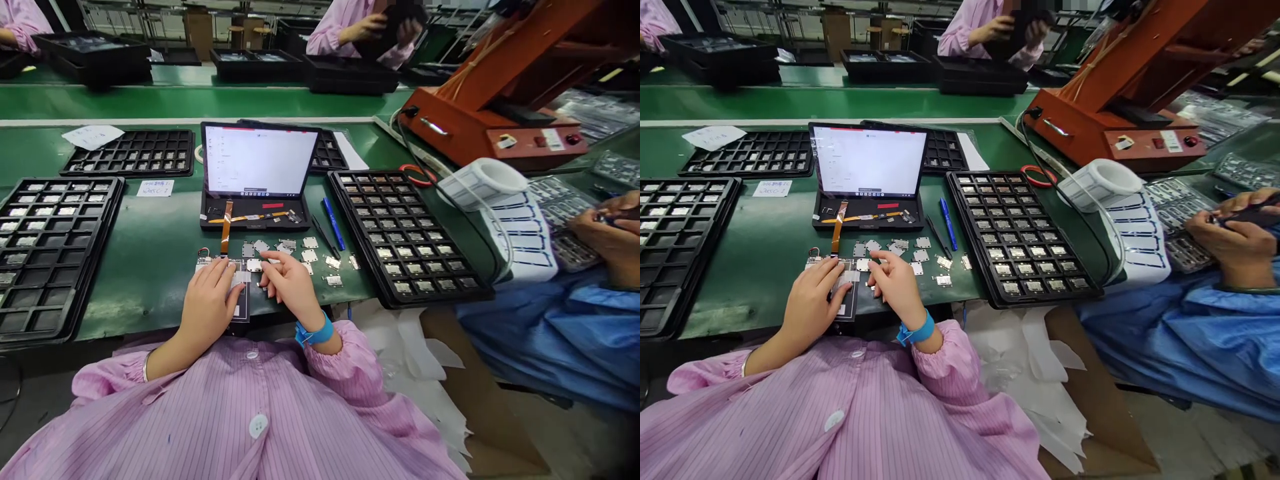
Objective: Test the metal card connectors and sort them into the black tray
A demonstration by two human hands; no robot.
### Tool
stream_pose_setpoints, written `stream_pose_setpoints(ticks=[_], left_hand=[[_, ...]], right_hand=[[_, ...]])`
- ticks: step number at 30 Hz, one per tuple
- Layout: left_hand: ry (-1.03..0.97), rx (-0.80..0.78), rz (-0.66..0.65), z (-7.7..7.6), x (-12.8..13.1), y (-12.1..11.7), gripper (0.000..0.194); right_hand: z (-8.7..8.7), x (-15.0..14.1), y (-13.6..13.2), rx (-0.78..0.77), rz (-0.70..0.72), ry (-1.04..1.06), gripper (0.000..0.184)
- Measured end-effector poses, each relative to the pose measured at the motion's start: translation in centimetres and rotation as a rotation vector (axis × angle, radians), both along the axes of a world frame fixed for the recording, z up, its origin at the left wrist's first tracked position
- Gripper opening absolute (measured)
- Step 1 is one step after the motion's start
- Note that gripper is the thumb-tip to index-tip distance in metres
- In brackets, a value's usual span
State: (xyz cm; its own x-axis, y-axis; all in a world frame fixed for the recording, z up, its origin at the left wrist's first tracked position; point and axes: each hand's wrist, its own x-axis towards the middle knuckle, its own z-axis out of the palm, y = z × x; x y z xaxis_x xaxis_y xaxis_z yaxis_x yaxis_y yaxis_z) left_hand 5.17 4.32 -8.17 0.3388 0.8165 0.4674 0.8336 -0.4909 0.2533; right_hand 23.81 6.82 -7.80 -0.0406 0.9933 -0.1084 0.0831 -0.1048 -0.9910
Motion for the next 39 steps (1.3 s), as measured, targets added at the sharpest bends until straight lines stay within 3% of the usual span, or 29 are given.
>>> stream_pose_setpoints(ticks=[5,11,19,39], left_hand=[[-0.012,-0.008,0.001,0.1,0.1,0.0,0.033],[-0.013,0.004,0.005,0.2,0.1,-0.2,0.032],[-0.023,-0.007,0.004,0.3,0.2,-0.2,0.032],[-0.028,-0.018,0.006,0.1,0.2,-0.2,0.032]], right_hand=[[1.0,0.1,-0.9,-0.006,0.003,0.083,0.038],[2.9,0.9,-1.5,-0.328,0.302,0.450,0.046],[1.5,1.5,-0.9,-0.372,0.367,0.558,0.049],[0.5,2.3,-0.5,-0.416,0.430,0.616,0.047]])
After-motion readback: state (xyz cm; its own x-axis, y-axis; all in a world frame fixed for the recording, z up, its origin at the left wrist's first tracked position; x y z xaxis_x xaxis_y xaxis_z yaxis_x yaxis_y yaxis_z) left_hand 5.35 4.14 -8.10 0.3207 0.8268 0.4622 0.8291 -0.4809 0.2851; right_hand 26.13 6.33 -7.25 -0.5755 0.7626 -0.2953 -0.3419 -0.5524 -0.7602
